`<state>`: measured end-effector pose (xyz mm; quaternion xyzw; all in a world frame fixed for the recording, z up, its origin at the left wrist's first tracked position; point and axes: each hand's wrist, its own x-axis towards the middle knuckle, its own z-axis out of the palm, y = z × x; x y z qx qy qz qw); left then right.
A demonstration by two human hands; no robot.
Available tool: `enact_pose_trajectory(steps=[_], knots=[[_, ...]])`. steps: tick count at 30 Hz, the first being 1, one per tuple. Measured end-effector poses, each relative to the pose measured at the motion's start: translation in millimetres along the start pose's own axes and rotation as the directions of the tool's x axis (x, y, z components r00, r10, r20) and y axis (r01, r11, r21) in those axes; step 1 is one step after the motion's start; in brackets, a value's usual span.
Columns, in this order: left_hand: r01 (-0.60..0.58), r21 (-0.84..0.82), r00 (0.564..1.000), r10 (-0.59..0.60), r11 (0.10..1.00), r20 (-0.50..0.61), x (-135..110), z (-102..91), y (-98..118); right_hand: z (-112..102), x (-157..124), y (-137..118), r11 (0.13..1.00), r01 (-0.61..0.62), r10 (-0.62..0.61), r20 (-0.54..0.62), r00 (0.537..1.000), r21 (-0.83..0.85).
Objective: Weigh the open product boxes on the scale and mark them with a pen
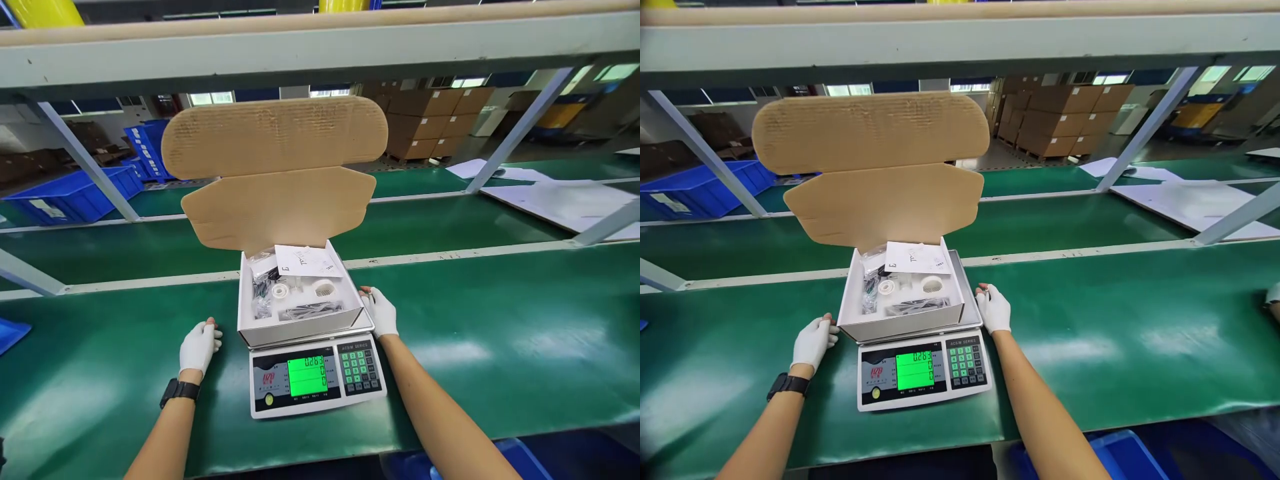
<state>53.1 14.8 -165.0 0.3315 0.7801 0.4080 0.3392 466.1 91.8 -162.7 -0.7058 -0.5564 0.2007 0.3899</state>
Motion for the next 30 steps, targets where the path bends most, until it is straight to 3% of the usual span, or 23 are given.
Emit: enact_pose_trajectory(steps=[3,16,20,24,26,27,28,29,30], knots=[[-0.041,0.022,0.999,0.04,0.999,0.024,0,-1.3,-10,1,0,1,1.0,-0.008,0.009,-0.004,1.0,0.022],[-0.069,0.041,0.997,0.068,0.997,0.025,-1,-2.5,-9,0,-8,3,0.989,-0.024,0.024,0.0,1.0,0.144],[-0.055,-0.013,0.998,0.055,0.998,0.024,-1,-3.1,-13,-16,-6,-5,0.98,-0.039,0.043,-0.013,0.999,0.198],[-0.039,-0.055,0.999,0.04,0.998,0.027,-1,-1.7,-15,-56,-1,-52,0.97,0.101,-0.06,-0.184,0.981,0.221],[-0.034,-0.046,0.999,0.035,0.998,0.036,0,0.2,-14,-74,-2,-92,0.957,0.234,-0.184,-0.262,0.947,0.172],[-0.032,-0.039,0.999,0.034,0.999,0.039,1,1.2,-13,-80,-3,-114,0.937,0.322,-0.286,-0.234,0.929,0.133],[-0.032,-0.031,0.999,0.033,0.999,0.041,1,2.0,-11,-82,-4,-136,0.894,0.438,-0.42,-0.163,0.893,0.096],[-0.031,-0.028,0.999,0.033,0.999,0.042,2,2.6,-10,-81,-5,-156,0.822,0.565,-0.562,-0.056,0.825,0.068],[-0.031,-0.029,0.999,0.032,0.999,0.043,2,3.0,-9,-77,-6,-175,0.732,0.679,-0.681,0.064,0.729,0.059]])
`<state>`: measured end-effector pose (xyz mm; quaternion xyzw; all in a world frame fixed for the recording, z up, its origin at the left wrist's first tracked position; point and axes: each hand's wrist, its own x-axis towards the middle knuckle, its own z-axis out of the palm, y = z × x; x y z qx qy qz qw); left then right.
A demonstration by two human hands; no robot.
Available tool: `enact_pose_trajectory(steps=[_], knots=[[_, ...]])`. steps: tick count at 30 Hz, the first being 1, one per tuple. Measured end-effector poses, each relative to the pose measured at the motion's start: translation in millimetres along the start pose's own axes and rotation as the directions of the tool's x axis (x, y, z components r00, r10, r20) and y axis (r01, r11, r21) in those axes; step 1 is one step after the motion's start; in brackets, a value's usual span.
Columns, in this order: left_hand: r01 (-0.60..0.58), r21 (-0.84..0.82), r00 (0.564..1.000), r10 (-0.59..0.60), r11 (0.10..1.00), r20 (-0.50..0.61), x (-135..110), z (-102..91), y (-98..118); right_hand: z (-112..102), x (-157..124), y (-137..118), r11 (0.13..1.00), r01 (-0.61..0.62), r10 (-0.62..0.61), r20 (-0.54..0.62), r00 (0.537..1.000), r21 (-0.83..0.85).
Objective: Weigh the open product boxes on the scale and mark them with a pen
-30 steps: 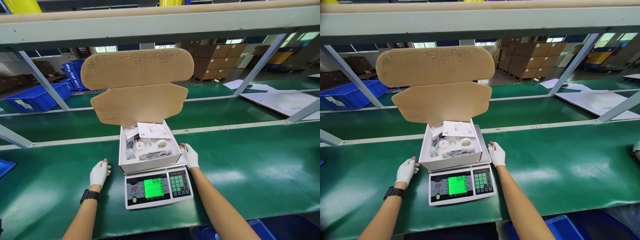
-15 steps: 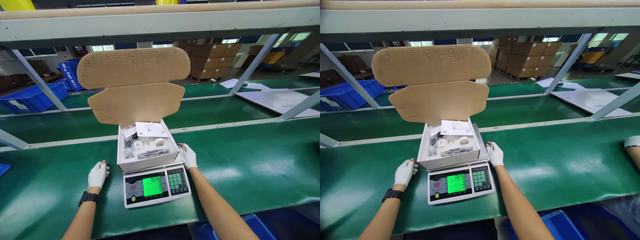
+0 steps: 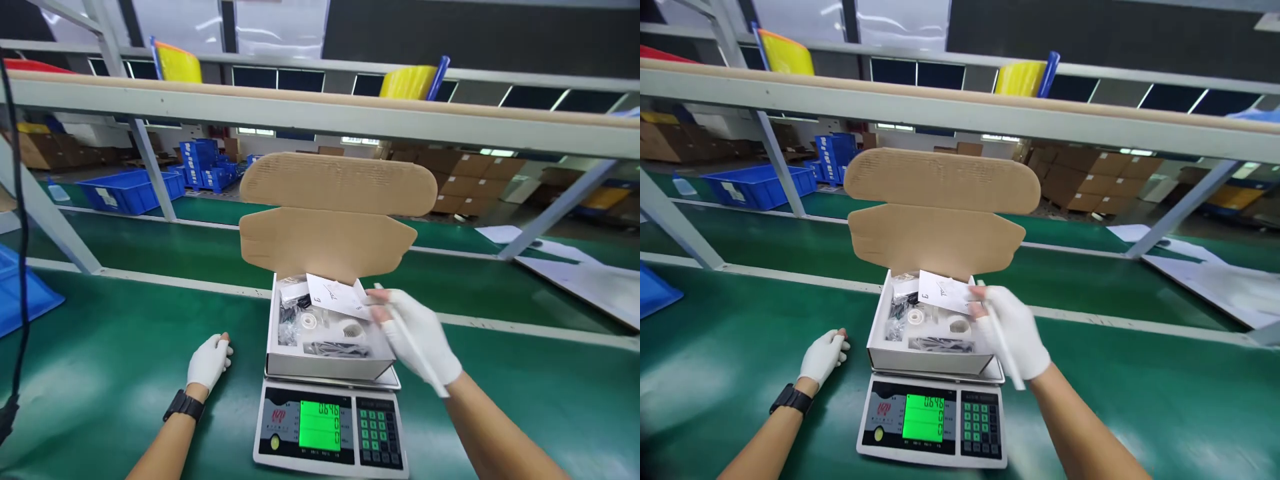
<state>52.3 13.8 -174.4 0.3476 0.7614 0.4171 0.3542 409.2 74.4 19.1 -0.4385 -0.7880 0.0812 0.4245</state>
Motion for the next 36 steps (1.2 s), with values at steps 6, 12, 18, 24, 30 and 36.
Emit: enact_pose_trajectory(steps=[6,12,18,24,30,36], knots=[[0.029,-0.135,1.0,-0.029,0.99,0.001,-4,-2.6,-10,39,44,-34,0.936,0.348,-0.268,0.528,0.806,-0.055],[0.057,-0.27,0.997,-0.043,0.961,0.056,-7,-7.8,-3,37,56,-32,0.933,0.357,-0.266,0.574,0.775,-0.051],[-0.111,-0.412,0.976,0.177,0.904,0.126,-5,-7.6,90,57,79,-49,0.9,0.435,-0.398,0.347,0.849,-0.032],[-0.226,-0.591,0.933,0.347,0.775,0.099,6,17.6,179,106,94,-56,0.848,0.529,-0.479,0.369,0.796,-0.04],[-0.224,-0.568,0.961,0.277,0.792,0.008,26,42.9,186,133,87,-45,0.859,0.488,-0.445,0.245,0.861,-0.154],[-0.309,-0.478,0.946,0.317,0.822,-0.066,36,45.9,179,137,86,-47,0.808,0.539,-0.485,0.25,0.838,-0.239]])
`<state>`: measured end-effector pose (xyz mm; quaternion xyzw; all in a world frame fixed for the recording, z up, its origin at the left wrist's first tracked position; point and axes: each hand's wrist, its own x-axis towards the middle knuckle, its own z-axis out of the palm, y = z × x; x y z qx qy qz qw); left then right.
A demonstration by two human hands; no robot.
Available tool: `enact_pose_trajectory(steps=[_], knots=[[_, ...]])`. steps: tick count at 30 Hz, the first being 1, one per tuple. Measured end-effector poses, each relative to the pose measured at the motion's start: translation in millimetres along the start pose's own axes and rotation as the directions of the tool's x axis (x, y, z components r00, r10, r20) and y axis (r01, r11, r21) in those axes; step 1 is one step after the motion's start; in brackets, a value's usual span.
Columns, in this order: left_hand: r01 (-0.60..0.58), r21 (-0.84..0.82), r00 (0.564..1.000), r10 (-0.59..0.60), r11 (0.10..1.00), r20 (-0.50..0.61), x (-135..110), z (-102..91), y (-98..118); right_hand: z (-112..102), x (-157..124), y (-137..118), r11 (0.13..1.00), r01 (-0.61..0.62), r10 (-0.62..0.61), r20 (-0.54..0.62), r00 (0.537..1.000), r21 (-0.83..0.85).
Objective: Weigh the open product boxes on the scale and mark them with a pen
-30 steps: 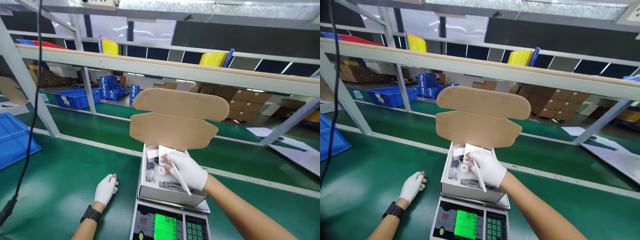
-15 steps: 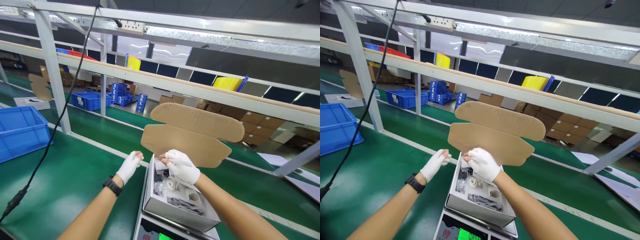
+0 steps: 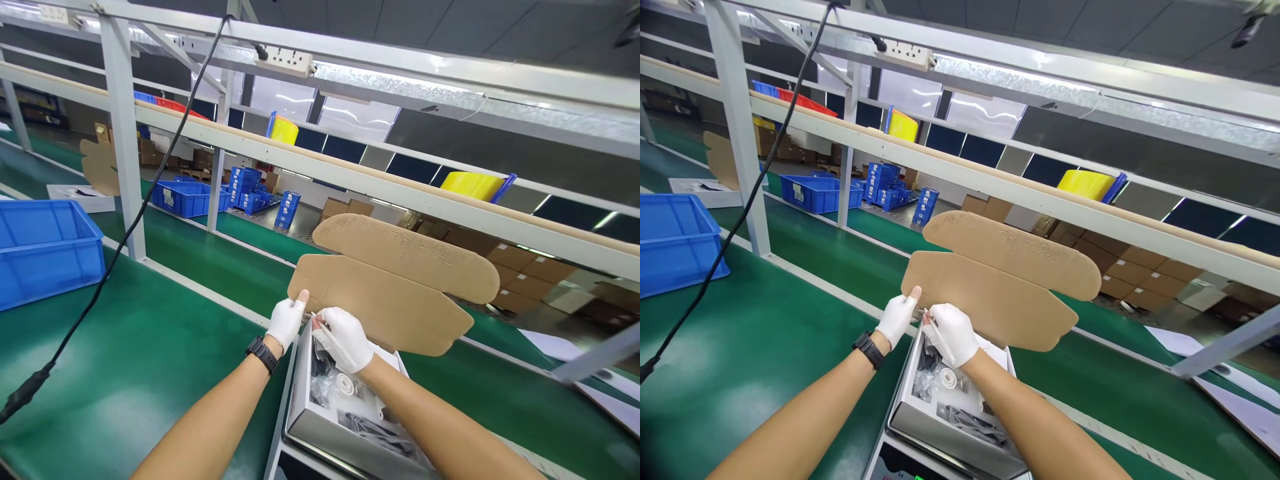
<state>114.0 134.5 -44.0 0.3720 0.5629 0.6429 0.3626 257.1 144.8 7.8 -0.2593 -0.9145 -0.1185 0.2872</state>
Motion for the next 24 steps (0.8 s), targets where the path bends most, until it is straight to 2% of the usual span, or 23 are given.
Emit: enact_pose_trajectory(steps=[24], knots=[[0.008,0.006,1.0,-0.008,1.0,-0.012,3.0,1.1,-2.4,-0.6,-2.5,0.3,0.998,0.027,-0.027,-0.008,1.0,0.062]])
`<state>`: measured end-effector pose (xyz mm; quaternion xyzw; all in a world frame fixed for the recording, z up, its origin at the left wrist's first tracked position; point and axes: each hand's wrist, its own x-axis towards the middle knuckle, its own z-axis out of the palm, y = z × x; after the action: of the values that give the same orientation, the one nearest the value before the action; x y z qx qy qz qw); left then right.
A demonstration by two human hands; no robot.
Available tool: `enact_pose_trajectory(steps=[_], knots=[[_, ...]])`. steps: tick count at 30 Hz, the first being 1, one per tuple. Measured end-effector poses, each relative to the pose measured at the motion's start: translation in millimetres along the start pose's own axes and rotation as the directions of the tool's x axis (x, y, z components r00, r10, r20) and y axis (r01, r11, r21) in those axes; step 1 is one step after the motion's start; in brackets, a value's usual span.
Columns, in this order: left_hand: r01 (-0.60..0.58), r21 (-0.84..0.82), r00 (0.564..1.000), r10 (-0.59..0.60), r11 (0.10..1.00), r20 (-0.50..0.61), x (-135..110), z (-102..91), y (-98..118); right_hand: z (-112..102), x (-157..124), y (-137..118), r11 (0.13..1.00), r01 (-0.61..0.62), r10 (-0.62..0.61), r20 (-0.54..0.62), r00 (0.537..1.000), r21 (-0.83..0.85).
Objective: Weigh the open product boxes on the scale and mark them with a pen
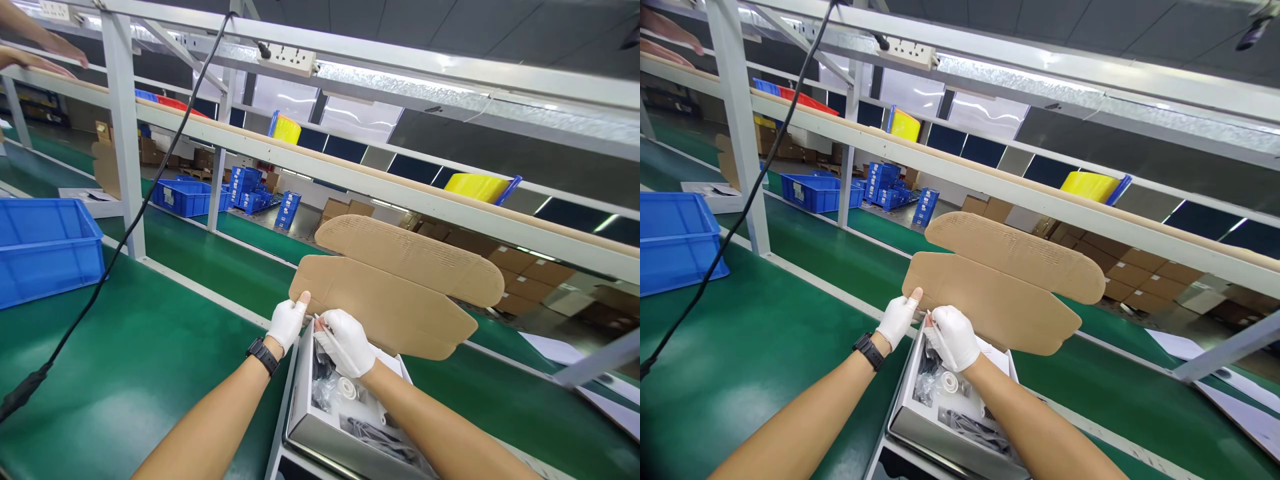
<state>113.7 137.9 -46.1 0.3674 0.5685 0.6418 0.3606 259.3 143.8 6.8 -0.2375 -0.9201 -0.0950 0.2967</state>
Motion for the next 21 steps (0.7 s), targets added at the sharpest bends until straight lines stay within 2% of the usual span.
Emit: enact_pose_trajectory(steps=[21], knots=[[0.004,0.009,1.0,-0.004,1.0,0.001,1.2,1.1,-2.4,1.7,-1.5,2.5,0.999,0.029,-0.029,-0.008,1.0,0.018]])
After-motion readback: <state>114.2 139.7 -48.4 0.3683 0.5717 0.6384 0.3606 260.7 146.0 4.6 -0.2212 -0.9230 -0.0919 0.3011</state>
